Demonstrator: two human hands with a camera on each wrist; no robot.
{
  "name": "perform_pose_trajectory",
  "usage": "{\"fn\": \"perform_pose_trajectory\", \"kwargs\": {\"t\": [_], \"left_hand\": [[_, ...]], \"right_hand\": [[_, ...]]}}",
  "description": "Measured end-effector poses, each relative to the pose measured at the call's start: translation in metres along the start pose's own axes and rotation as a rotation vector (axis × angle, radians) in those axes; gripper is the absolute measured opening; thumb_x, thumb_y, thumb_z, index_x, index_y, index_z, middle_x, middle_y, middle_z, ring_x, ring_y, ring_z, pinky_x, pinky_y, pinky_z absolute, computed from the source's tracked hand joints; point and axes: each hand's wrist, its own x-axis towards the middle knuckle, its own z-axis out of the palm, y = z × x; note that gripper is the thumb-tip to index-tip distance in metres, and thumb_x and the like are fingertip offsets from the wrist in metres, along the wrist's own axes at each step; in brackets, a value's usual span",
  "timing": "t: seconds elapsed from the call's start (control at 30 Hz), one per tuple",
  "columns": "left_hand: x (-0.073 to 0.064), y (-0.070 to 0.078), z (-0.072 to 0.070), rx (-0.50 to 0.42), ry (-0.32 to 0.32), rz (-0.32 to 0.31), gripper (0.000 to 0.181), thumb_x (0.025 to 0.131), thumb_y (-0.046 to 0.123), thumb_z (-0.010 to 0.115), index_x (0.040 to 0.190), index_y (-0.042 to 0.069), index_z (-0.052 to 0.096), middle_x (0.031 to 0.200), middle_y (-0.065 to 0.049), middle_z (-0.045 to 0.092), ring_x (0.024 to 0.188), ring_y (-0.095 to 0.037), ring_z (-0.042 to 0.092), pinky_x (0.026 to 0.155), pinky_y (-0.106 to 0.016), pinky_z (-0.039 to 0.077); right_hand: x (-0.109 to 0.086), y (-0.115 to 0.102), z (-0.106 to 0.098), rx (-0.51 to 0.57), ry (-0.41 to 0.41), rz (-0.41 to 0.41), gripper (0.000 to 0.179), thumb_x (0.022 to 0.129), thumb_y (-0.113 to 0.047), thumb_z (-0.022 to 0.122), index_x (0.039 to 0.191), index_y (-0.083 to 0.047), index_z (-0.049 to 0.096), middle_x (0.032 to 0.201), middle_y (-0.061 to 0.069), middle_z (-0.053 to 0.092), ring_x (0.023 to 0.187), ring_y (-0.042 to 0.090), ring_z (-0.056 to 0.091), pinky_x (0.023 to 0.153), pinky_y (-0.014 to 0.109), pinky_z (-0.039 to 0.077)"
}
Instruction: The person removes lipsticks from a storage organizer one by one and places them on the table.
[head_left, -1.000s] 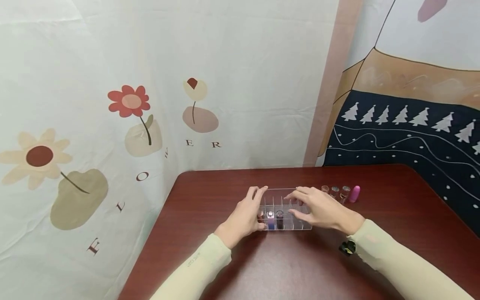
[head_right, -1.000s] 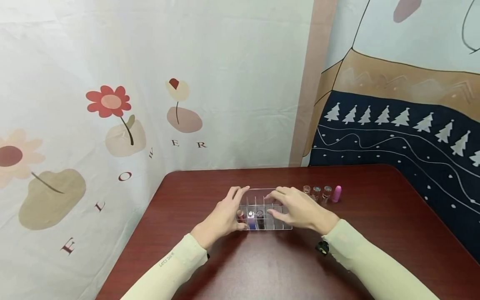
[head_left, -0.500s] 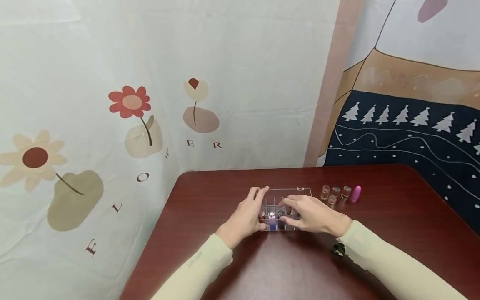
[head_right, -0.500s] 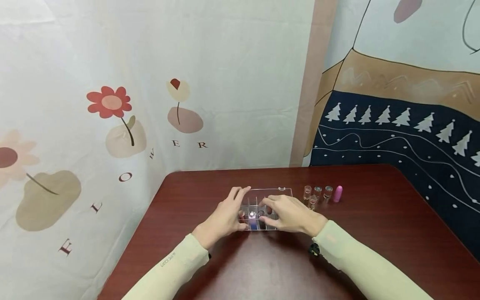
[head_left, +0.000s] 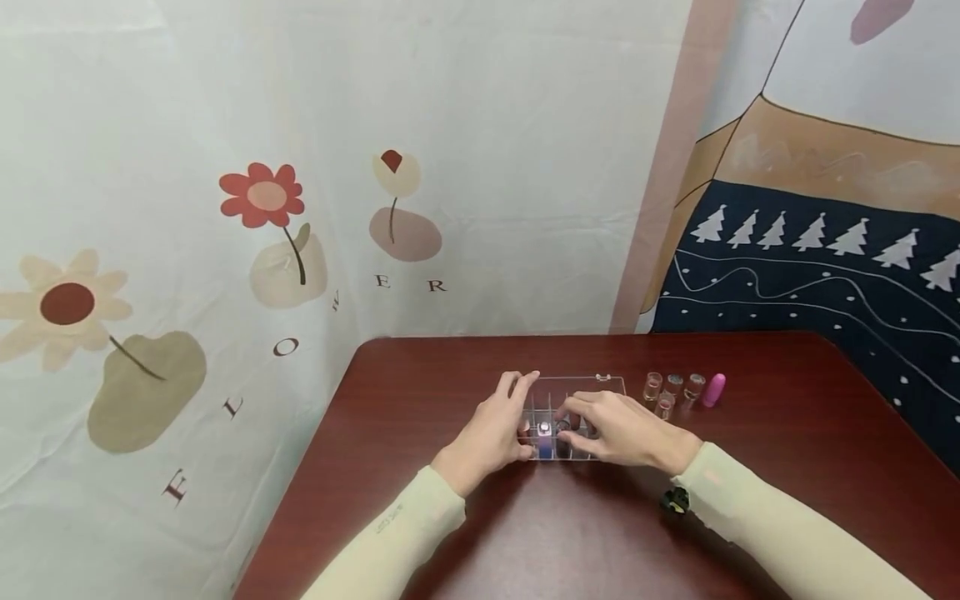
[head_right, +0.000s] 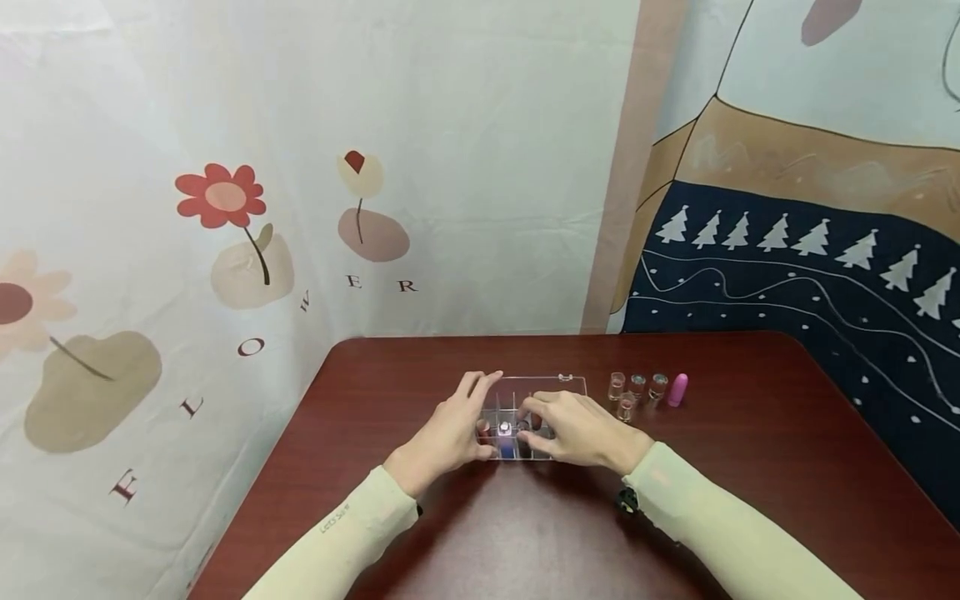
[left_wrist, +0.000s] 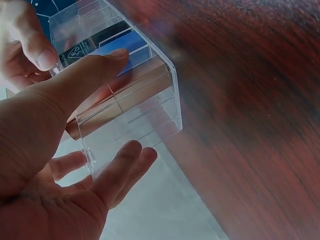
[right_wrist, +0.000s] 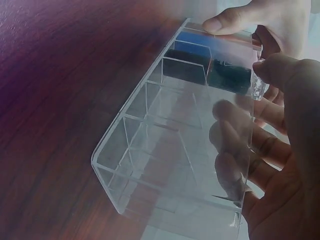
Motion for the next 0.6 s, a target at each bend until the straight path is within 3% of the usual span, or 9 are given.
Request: {"fn": "perform_pose_trajectory", "kwargs": {"t": [0.37, 0.6], "left_hand": [[0.0027, 0.0001, 0.0002, 0.041, 0.015, 0.015, 0.124, 0.076, 0.008, 0.111, 0.177, 0.006, 0.039, 0.165, -0.024, 0.05, 0.076, -0.011, 0.069, 0.094, -0.042, 0.069], [0.0028, -0.0022, 0.0026, 0.049, 0.022, 0.019, 0.125, 0.075, 0.009, 0.112, 0.177, 0.006, 0.039, 0.167, -0.028, 0.049, 0.077, -0.012, 0.072, 0.097, -0.043, 0.07]], "right_hand": [[-0.0014, 0.0027, 0.0026, -0.034, 0.041, -0.042, 0.014, 0.105, -0.028, 0.087, 0.114, -0.019, 0.081, 0.097, -0.007, 0.075, 0.07, -0.006, 0.051, 0.065, 0.02, 0.053], [-0.0017, 0.0011, -0.0005, -0.03, 0.051, -0.054, 0.014, 0.105, -0.027, 0.088, 0.115, -0.019, 0.081, 0.1, -0.008, 0.076, 0.071, 0.0, 0.058, 0.068, 0.021, 0.056]]}}
